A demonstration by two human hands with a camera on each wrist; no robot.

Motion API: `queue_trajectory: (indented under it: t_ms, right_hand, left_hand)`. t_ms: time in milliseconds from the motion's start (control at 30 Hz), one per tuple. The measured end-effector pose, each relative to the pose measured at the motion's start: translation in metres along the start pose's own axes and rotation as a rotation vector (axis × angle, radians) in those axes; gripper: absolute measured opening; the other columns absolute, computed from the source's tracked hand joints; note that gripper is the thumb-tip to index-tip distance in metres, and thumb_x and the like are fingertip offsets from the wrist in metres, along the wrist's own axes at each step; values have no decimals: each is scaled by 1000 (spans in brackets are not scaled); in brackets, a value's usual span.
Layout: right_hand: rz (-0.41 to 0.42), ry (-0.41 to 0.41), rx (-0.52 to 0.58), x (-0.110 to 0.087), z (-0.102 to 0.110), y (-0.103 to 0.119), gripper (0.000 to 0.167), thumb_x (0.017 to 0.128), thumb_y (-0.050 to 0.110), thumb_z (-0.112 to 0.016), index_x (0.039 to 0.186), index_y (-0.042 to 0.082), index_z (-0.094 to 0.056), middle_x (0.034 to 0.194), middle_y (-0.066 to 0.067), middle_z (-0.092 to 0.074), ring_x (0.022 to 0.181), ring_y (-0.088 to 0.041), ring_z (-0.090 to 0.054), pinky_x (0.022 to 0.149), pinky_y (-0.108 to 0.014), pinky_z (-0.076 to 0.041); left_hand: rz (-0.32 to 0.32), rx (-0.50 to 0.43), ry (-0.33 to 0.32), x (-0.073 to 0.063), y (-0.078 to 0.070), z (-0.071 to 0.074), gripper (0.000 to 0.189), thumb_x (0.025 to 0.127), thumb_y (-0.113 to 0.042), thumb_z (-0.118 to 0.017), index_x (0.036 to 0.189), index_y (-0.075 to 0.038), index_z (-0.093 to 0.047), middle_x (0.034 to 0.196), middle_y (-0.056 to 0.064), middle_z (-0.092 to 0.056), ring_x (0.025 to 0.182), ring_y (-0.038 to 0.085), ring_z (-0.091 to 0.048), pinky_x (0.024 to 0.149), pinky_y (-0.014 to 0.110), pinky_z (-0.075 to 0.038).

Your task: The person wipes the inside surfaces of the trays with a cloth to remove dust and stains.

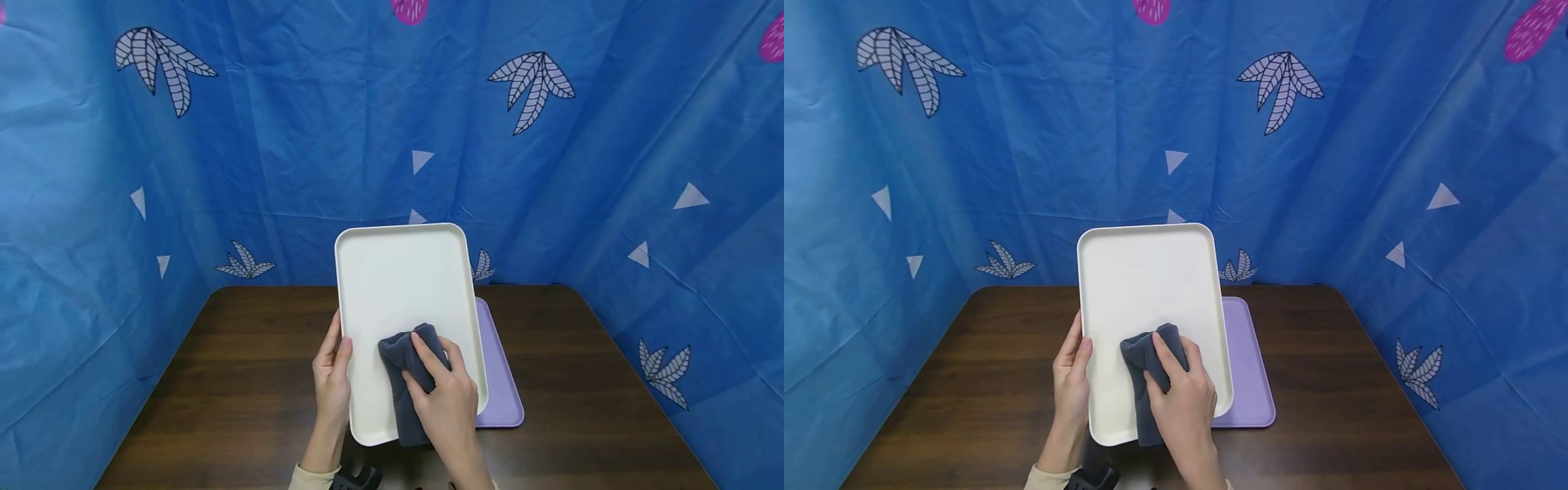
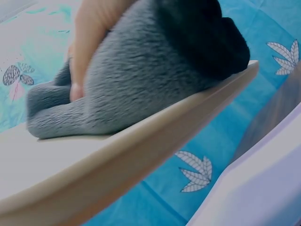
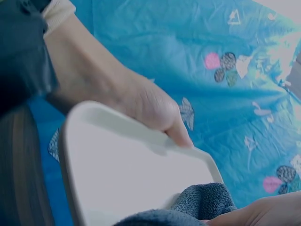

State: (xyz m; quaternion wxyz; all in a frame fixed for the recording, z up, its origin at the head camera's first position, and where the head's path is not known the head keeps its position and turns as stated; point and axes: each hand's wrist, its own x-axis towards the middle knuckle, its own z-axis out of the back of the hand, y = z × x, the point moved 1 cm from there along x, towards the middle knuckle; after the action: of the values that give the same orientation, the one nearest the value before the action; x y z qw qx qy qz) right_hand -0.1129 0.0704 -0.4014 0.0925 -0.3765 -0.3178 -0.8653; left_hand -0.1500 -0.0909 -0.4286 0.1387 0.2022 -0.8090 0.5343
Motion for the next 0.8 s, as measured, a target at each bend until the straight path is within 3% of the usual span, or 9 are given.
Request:
queue_trajectory:
  t_ms: [500, 800]
  right_hand:
    - [-218, -16, -28, 6, 16, -29, 64, 64, 6, -90, 124, 16, -69, 117, -18, -63, 93, -36, -66, 65, -50, -55]
    - [-300, -13, -24, 9, 19, -37, 63, 68, 6, -88, 127, 16, -67, 119, -19, -61, 98, -36, -65, 68, -50, -53]
  left_hand:
    - [-4, -11, -1, -1, -1, 1, 50, 104, -6, -42, 152, -4, -30, 147, -2, -51, 122, 10, -60, 92, 27, -53]
    - [-8, -10, -3, 1, -2, 1, 50, 104, -6, -42, 152, -4, -31, 145, -2, -53, 119, 10, -62, 90, 28, -54]
